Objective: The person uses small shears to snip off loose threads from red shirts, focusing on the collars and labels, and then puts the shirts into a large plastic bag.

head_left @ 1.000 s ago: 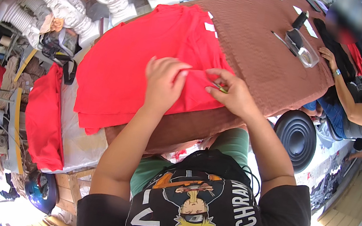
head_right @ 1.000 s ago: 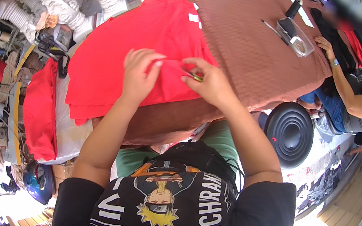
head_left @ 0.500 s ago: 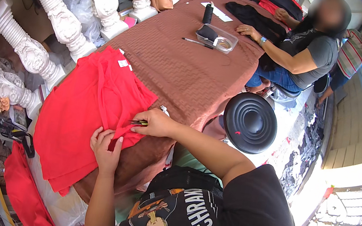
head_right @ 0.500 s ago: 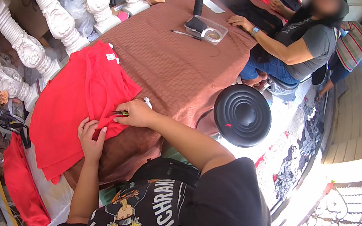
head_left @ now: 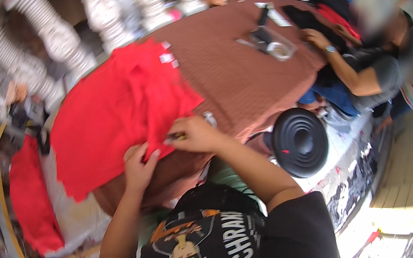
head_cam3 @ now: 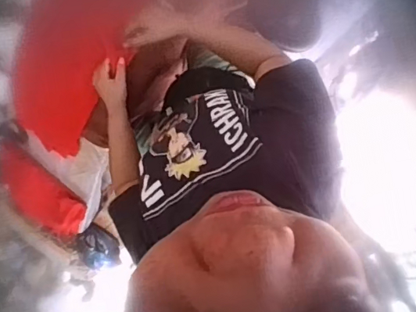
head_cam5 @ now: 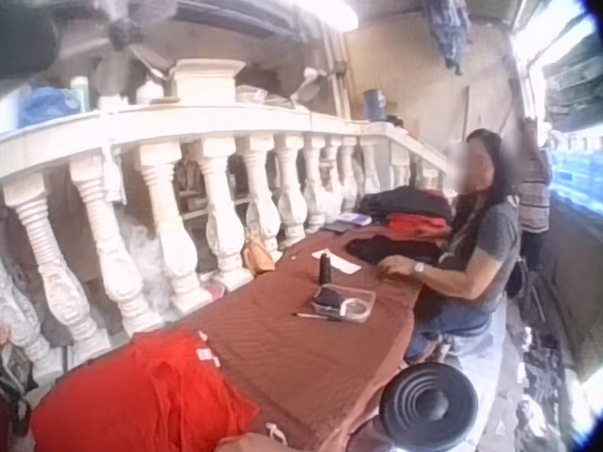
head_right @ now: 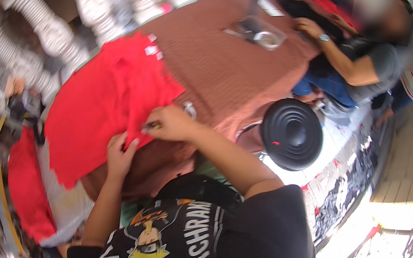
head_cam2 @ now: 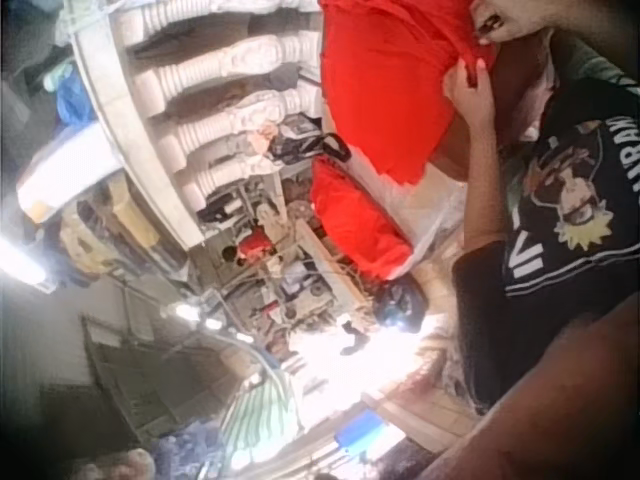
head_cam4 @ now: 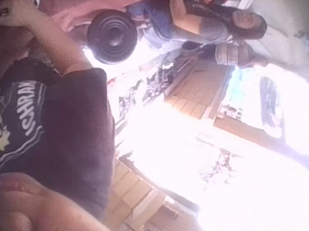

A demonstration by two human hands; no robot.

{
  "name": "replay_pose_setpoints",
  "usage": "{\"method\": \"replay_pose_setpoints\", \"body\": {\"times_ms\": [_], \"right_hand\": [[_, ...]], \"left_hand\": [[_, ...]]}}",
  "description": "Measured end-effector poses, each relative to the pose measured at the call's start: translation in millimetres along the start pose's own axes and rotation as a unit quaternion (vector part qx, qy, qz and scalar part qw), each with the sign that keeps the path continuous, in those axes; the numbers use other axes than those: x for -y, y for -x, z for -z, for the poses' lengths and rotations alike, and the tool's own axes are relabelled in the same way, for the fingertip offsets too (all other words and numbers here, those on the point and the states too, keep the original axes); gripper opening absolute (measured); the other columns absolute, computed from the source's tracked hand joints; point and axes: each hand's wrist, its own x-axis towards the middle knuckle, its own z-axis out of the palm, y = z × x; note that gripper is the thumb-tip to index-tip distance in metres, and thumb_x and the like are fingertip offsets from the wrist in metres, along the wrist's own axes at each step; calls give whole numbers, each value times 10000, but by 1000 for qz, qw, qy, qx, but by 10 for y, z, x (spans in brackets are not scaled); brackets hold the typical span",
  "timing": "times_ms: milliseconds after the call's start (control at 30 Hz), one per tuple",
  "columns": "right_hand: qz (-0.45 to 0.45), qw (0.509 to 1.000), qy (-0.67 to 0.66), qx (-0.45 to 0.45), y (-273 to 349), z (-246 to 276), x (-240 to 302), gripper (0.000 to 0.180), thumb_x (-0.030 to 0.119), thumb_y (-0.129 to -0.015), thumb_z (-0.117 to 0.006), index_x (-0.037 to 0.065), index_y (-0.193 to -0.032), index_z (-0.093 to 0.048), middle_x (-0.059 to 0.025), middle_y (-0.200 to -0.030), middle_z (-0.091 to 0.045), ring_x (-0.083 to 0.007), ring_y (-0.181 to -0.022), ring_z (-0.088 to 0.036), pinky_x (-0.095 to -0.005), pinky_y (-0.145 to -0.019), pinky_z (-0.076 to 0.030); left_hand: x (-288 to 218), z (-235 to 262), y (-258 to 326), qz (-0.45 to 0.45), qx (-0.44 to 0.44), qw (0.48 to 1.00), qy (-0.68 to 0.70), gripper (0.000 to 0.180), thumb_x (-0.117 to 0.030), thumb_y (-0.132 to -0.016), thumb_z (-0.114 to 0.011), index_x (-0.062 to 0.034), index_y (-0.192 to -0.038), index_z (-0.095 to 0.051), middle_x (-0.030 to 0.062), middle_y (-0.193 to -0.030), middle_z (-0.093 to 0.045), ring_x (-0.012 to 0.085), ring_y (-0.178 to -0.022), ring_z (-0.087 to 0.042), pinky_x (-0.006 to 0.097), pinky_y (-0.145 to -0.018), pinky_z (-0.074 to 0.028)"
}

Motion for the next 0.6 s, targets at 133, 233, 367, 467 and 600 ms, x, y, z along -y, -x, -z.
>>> {"method": "replay_pose_setpoints", "body": {"times_ms": [133, 233, 367, 467, 600], "right_hand": [[-79, 991, -38, -100, 19, 133, 1, 152, 153, -795, -659, 13, -855, -655, -106, -803, -632, -193, -768, -602, -308, -683, -478], [-162, 972, -83, -149, -125, 117, -153, 212, 208, -812, -659, 5, -875, -652, -115, -811, -648, -179, -750, -626, -314, -671, -471], [-218, 958, -96, -159, -555, 22, -286, 187, 181, -821, -654, 19, -914, -665, -91, -825, -662, -137, -760, -608, -302, -684, -470], [-226, 937, -214, -161, -938, -74, -233, 165, 158, -831, -647, 50, -952, -677, -30, -800, -646, -115, -699, -573, -286, -668, -461], [-248, 880, -379, -143, -1377, -182, -100, 182, 124, -851, -622, 97, -1023, -676, 42, -698, -540, -23, -545, -466, -190, -517, -356]], "left_hand": [[-132, -123, 80, -75, 30, 993, -90, 287, -244, -756, -675, -43, -956, -631, 93, -959, -627, 269, -1007, -533, 427, -912, -342], [-128, -94, 93, -44, 35, 996, -72, 271, -229, -756, -665, -64, -968, -633, 76, -950, -621, 252, -1019, -517, 431, -933, -316], [-156, -29, 101, -32, 33, 997, -57, 255, -209, -760, -656, -82, -980, -642, 57, -908, -612, 234, -1006, -506, 428, -939, -305], [-132, -12, 101, -21, 48, 997, -56, 251, -189, -742, -679, -66, -959, -649, 61, -924, -623, 240, -1007, -517, 417, -929, -311], [-131, -31, 93, -24, 62, 996, -58, 290, -192, -744, -683, -49, -992, -635, 76, -950, -616, 247, -1014, -516, 418, -933, -314]]}}
